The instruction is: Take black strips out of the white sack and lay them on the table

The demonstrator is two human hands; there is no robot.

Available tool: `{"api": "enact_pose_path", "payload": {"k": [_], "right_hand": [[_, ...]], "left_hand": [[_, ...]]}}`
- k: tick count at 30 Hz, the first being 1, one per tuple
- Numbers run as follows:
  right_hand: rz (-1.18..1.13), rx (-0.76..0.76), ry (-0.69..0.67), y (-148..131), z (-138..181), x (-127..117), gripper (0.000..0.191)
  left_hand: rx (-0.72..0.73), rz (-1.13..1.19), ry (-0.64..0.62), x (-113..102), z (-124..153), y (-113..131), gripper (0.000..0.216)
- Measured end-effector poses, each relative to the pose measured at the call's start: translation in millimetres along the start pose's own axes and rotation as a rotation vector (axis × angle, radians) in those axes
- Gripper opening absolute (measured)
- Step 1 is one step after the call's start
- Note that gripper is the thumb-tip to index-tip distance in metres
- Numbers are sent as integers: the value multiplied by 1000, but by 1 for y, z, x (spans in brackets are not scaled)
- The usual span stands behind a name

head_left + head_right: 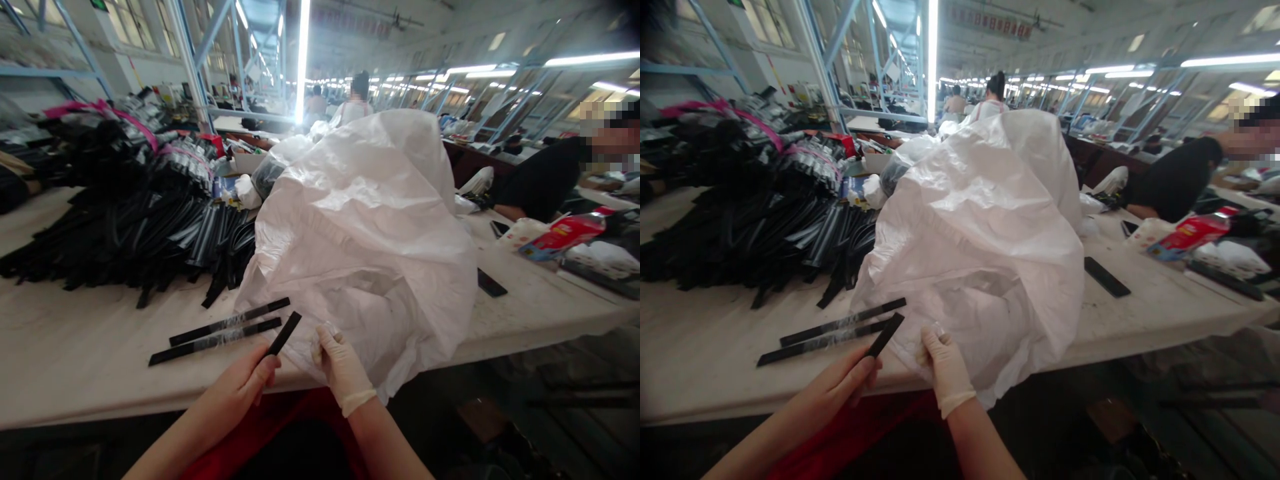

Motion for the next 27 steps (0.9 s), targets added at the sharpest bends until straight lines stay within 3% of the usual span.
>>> {"api": "enact_pose_path", "payload": {"k": [6, 11, 13, 16, 18, 22, 27], "right_hand": [[-135, -7, 58, -1, -6, -7, 34], [211, -144, 56, -15, 3, -8, 37], [304, -120, 2, -13, 10, -1, 37], [352, 8, -194, 0, 20, 16, 34], [341, 38, -217, 3, 21, 18, 34], [203, -25, -65, -1, 20, 17, 40], [329, -7, -438, 11, 36, 58, 33]], "left_hand": [[-40, -125, -51, 11, 10, -3, 41], [-67, -157, -90, 21, 5, -5, 38], [-76, -100, -132, 23, 3, -6, 39], [-51, 2, -202, 20, 4, -6, 41], [-40, 11, -217, 14, 6, -9, 38], [-71, -137, -53, -4, 9, -24, 44], [35, -151, 196, -21, 9, -24, 52]]}}
Point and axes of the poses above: each hand's wrist, its own z-axis away from the middle knuckle, its own x-axis out of the palm, y = z × x, the point moved 7 cm from there along -z, towards the middle knuckle, and after that the axes turned 3 degrees about -z, right-handed, at the moved point
